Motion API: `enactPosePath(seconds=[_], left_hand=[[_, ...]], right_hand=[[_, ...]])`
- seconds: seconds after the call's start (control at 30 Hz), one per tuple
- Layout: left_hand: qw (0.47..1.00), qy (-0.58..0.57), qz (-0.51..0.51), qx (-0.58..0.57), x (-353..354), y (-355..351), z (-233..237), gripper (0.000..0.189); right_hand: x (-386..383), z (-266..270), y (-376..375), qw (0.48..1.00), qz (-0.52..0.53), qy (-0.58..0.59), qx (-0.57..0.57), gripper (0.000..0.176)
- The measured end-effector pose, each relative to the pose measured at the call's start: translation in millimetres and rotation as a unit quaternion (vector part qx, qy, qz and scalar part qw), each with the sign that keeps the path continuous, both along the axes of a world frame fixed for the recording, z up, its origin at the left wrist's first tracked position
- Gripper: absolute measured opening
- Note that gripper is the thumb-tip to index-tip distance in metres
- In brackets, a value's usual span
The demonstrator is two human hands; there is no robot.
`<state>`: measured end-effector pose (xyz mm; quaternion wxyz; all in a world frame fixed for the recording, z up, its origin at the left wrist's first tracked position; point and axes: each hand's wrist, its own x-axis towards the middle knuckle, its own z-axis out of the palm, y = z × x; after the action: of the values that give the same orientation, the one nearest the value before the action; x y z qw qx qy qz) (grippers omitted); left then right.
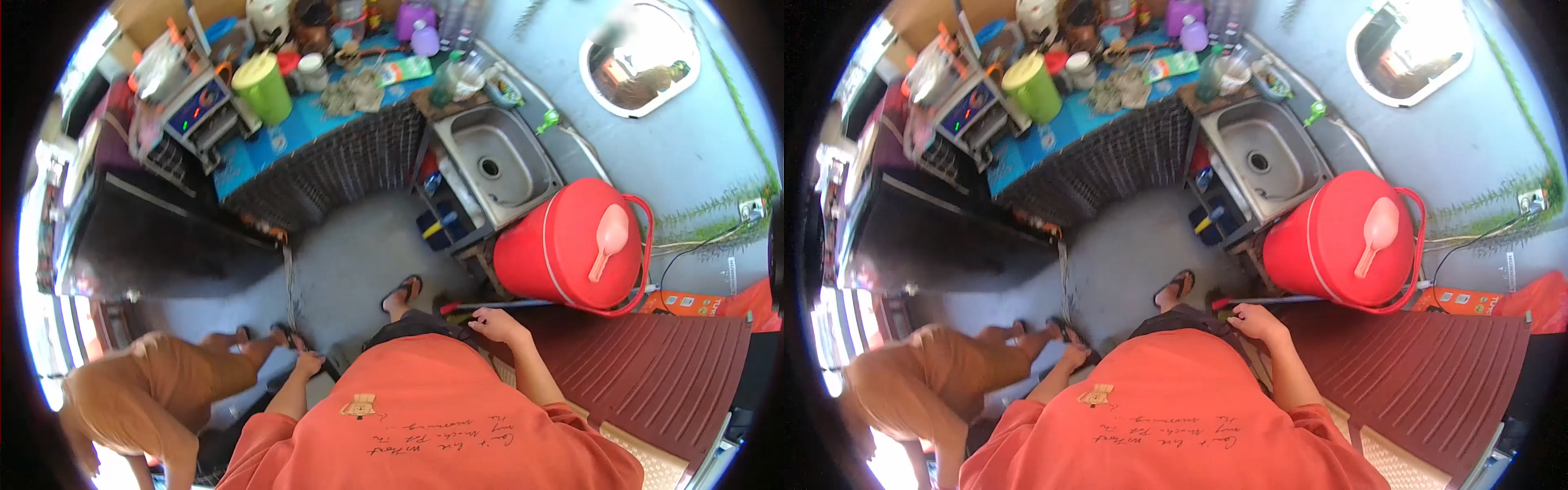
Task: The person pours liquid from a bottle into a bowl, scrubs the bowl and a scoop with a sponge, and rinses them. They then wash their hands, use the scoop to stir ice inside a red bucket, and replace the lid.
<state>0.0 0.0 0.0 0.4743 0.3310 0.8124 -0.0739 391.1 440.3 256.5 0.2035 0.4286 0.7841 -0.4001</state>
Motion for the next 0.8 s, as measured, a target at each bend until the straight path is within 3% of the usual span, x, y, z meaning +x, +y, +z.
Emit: enactPosePath(seconds=[0.07,0.1,0.17,0.23,0.3,0.33,0.4,0.5,0.7,0.8], left_hand=[[0.992,0.047,-0.085,0.074,-56.2,-6.3,-22.3,0.046],[0.993,0.022,-0.088,0.071,1.7,61.5,-1.8,0.046],[0.999,0.04,0.014,-0.003,-34.4,135.3,41.9,0.046],[1.0,0.022,-0.013,0.0,-45.6,208.4,67.6,0.049],[0.989,0.012,0.084,0.125,-57.6,263.7,67.3,0.052],[0.989,0.015,0.075,0.13,-62.8,299.4,83.3,0.052],[0.983,0.031,0.029,0.177,-57.2,364.6,138.4,0.052],[0.976,-0.003,-0.019,0.216,-61.0,449.2,178.3,0.05],[0.928,-0.012,-0.142,0.343,-88.1,629.6,258.6,0.047],[0.899,0.0,-0.104,0.426,-104.3,722.4,274.5,0.055]], right_hand=[[-36.2,-19.6,0.7,0.998,0.045,0.049,-0.005,0.045],[8.2,16.2,70.3,0.999,0.04,0.025,-0.012,0.045],[-20.2,12.2,115.4,0.996,0.079,0.008,0.033,0.049],[-33.0,20.2,158.2,0.997,0.048,0.041,0.051,0.048],[-41.9,29.9,191.3,0.992,0.006,0.094,0.085,0.047],[-44.4,31.5,204.3,0.988,-0.015,0.116,0.099,0.047],[-45.2,47.8,220.8,0.984,-0.038,0.133,0.115,0.045],[-34.4,60.8,234.4,0.974,-0.094,0.163,0.123,0.044],[-7.3,28.2,223.0,0.949,-0.244,0.182,0.081,0.042],[-21.5,25.5,239.9,0.934,-0.303,0.183,0.056,0.043]])
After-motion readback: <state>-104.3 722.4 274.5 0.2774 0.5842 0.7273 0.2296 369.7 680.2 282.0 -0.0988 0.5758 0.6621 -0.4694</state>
